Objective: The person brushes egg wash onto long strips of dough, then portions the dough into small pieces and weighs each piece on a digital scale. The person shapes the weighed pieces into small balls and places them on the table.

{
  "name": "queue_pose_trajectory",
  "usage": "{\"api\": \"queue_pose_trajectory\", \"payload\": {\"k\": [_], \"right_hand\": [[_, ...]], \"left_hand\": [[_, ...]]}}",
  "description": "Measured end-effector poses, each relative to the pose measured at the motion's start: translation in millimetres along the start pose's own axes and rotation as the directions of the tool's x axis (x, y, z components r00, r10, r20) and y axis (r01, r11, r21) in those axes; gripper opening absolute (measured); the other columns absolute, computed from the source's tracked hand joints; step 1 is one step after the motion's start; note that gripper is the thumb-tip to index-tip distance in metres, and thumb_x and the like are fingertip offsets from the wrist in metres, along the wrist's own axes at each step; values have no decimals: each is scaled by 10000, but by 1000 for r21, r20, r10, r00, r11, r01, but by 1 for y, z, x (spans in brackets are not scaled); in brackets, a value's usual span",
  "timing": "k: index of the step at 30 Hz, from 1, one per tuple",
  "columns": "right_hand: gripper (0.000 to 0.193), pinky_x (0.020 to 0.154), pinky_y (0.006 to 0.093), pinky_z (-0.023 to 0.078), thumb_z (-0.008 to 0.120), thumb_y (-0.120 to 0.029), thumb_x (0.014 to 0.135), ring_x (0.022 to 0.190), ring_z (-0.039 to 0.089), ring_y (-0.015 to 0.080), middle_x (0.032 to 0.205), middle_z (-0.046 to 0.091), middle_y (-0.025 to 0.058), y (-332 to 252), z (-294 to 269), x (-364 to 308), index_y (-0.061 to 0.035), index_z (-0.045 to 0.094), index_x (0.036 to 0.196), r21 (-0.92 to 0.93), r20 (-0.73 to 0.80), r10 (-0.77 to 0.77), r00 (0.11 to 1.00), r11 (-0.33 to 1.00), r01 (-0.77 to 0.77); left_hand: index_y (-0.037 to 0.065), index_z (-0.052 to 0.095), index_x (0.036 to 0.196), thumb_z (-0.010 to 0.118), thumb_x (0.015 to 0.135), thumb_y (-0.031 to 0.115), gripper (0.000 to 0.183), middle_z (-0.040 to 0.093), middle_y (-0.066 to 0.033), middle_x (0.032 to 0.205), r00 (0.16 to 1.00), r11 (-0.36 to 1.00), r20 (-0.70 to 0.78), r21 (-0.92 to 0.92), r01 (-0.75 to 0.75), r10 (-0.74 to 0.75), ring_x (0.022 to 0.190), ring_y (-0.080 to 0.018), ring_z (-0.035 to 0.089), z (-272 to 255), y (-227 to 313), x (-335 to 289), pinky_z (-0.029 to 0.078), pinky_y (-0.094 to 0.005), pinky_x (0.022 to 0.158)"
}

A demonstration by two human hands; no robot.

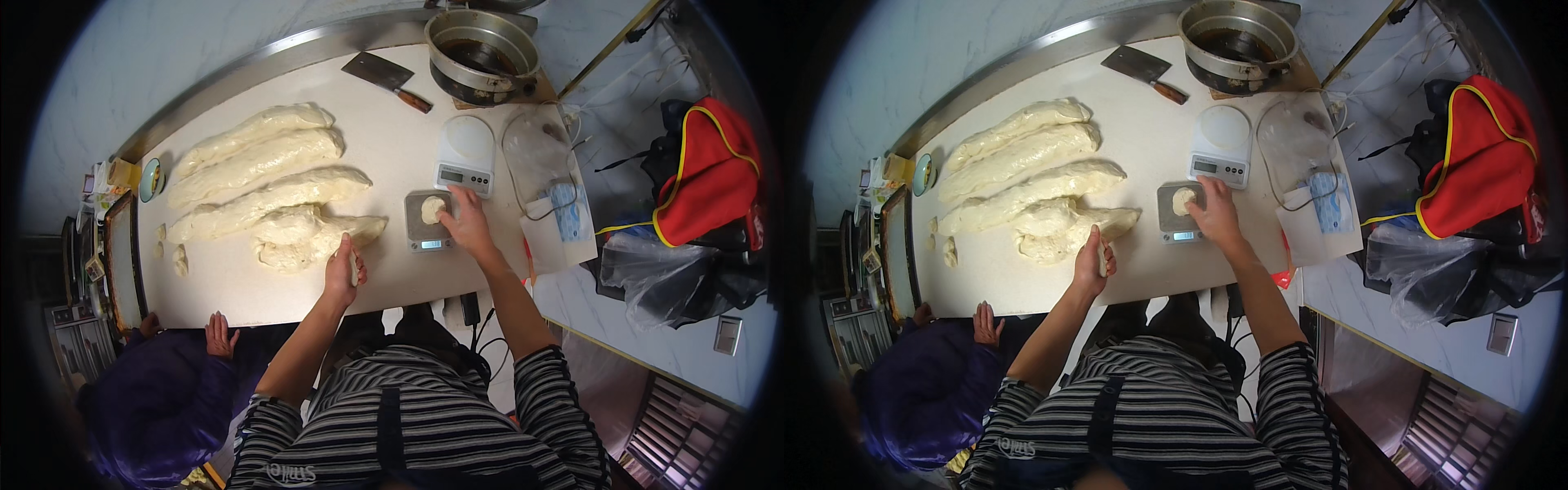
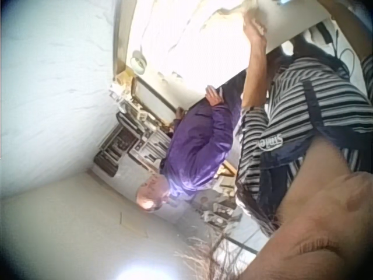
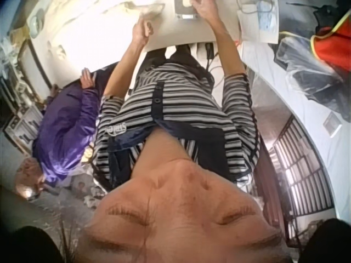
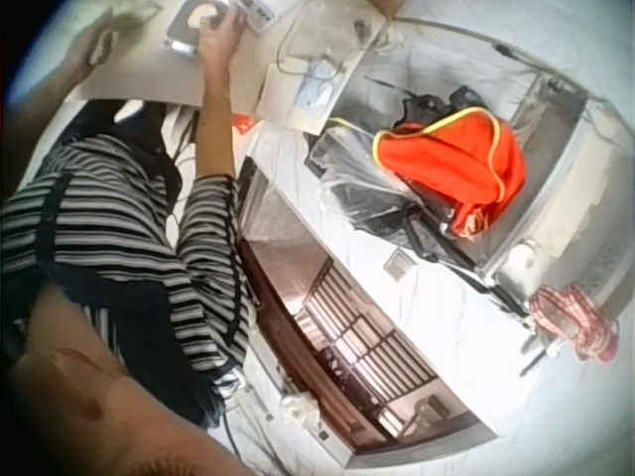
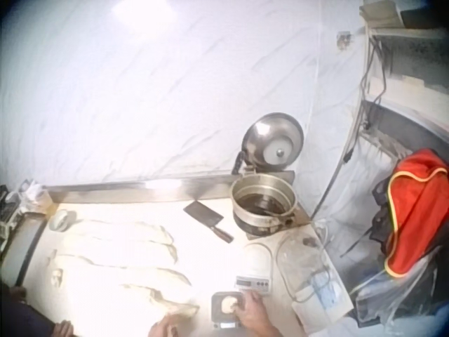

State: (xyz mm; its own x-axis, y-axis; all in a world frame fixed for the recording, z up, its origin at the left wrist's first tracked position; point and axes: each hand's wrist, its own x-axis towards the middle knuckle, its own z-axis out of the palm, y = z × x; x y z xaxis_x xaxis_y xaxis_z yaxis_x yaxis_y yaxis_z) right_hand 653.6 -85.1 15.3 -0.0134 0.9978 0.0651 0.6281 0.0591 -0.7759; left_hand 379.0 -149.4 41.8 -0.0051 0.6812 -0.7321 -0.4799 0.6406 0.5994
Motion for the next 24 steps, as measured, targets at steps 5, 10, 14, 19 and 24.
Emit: {"api": "queue_pose_trajectory", "payload": {"k": [5, 10, 14, 19, 24], "right_hand": [[659, 1040, 438, 376, 782, -220, 690, 1257, 375, 349, 1350, 424, 157, -21, 9, 4, -103, 512, 1280, -171, 136, -63, 989, 981, 87], [618, 1023, 421, 386, 784, -151, 676, 1230, 397, 338, 1309, 442, 145, -12, 19, 6, -128, 559, 1251, -178, 232, -49, 971, 980, 92], [490, 947, 360, 444, 750, -103, 739, 1104, 502, 288, 1182, 538, 126, 4, 31, 10, -96, 593, 1203, -36, 82, -21, 996, 999, 24], [313, 772, 305, 499, 611, -197, 898, 894, 592, 206, 1043, 618, 96, 16, 18, 6, -54, 577, 1175, 887, 154, 479, 864, 318, -334], [336, 748, 317, 510, 479, -293, 962, 859, 612, 222, 1015, 637, 132, 28, -23, -20, -49, 554, 1180, 907, 417, 355, 837, -96, -411]], "left_hand": [[134, 465, 816, 484, 946, 548, 435, 428, -14, 621, 1000, 999, 23, -48, -17, 18, 486, -151, 420, -20, -10, -3, 329, -279, 437], [126, 476, 829, 500, 956, 496, 392, 467, -25, 637, 998, 992, 34, -112, -51, 55, 492, -156, 449, -28, -12, -9, 375, -297, 462], [114, 517, 894, 516, 960, 450, 342, 508, -28, 724, 990, 992, 114, -100, -73, 84, 589, -159, 495, -16, -11, -9, 426, -305, 545], [85, 548, 1022, 526, 952, 458, 380, 559, -42, 844, 967, 989, 219, 43, -140, 127, 763, -177, 551, 29, -7, 1, 462, -324, 715], [46, 519, 1163, 495, 964, 481, 479, 561, -70, 1077, 950, 976, 307, 185, -114, 52, 1038, -182, 522, 79, -2, 16, 405, -353, 951]]}}
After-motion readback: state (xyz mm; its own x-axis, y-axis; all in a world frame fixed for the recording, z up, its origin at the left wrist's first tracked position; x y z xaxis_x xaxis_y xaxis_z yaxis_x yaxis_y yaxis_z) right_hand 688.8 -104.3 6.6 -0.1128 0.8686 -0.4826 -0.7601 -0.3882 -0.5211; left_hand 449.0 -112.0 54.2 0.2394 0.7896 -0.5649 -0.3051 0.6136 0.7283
